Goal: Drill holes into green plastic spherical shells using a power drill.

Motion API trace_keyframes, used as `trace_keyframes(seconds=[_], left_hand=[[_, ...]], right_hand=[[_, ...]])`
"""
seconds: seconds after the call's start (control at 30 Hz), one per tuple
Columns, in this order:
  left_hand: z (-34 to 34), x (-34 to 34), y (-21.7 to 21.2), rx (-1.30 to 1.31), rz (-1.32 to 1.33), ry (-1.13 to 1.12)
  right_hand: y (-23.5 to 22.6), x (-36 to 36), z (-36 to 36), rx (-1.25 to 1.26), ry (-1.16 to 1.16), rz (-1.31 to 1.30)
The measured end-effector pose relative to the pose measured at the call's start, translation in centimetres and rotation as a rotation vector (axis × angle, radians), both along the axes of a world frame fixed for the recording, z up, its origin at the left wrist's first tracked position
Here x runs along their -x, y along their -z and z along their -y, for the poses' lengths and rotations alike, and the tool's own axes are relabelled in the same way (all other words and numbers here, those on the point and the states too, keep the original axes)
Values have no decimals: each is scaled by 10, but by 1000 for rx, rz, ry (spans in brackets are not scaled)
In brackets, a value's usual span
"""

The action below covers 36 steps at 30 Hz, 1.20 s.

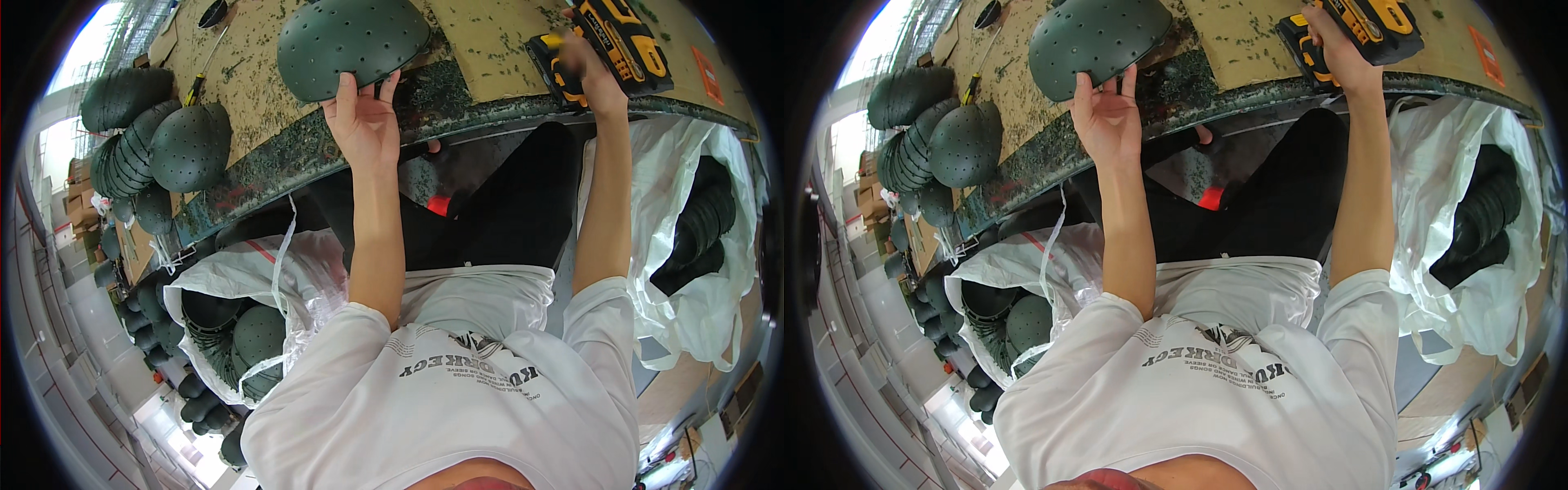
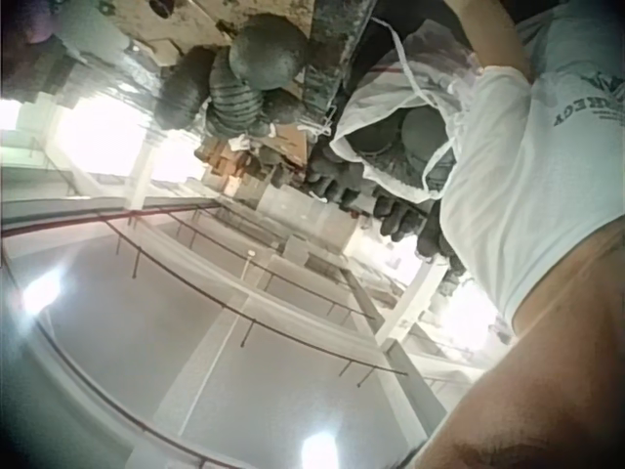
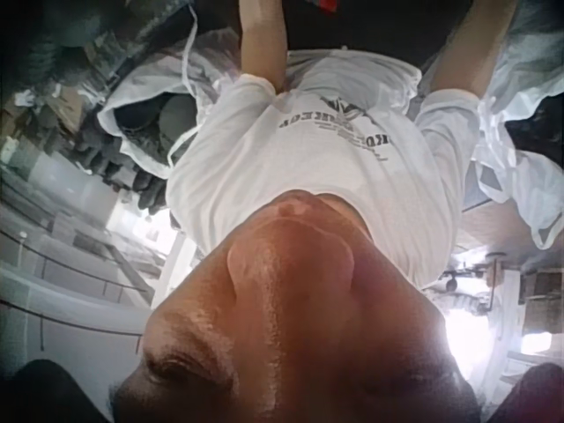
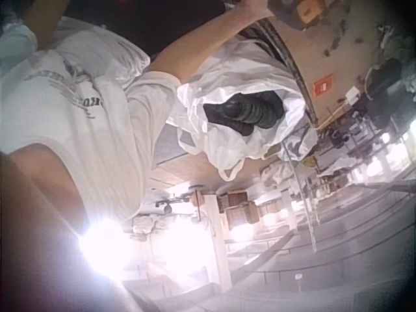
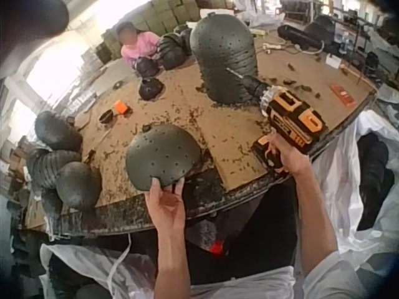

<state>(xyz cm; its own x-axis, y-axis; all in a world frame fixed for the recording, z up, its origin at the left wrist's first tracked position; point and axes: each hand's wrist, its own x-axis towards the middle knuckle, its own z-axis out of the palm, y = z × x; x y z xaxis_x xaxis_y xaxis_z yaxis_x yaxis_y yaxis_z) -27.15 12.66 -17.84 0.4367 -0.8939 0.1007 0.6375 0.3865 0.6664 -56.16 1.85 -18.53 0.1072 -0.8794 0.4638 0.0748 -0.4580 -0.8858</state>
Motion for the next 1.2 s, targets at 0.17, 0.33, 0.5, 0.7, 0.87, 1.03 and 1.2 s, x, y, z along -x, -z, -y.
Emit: trace_keyframes(seconds=[0.17, 0.33, 0.5, 0.7, 0.87, 1.03, 1.2], left_hand=[[11, -3, -3, 20, -77, -37], [15, 1, -12, -10, -181, -57], [17, 4, -5, -28, -173, -57], [15, 12, -11, -48, -201, -63], [17, 15, -11, -25, -200, -71], [19, 10, 0, -30, -106, -104], [17, 9, 10, -13, -11, -140]], right_hand=[[-5, -6, -3, -27, 19, -17], [-8, -7, -6, -60, 30, -4], [-10, -8, -7, -65, 41, -2], [-10, -9, -7, -71, 39, 0], [-7, -7, -5, -67, 41, -6], [-10, -7, -6, -40, 46, -20], [-10, -5, -9, -10, 49, -24]])
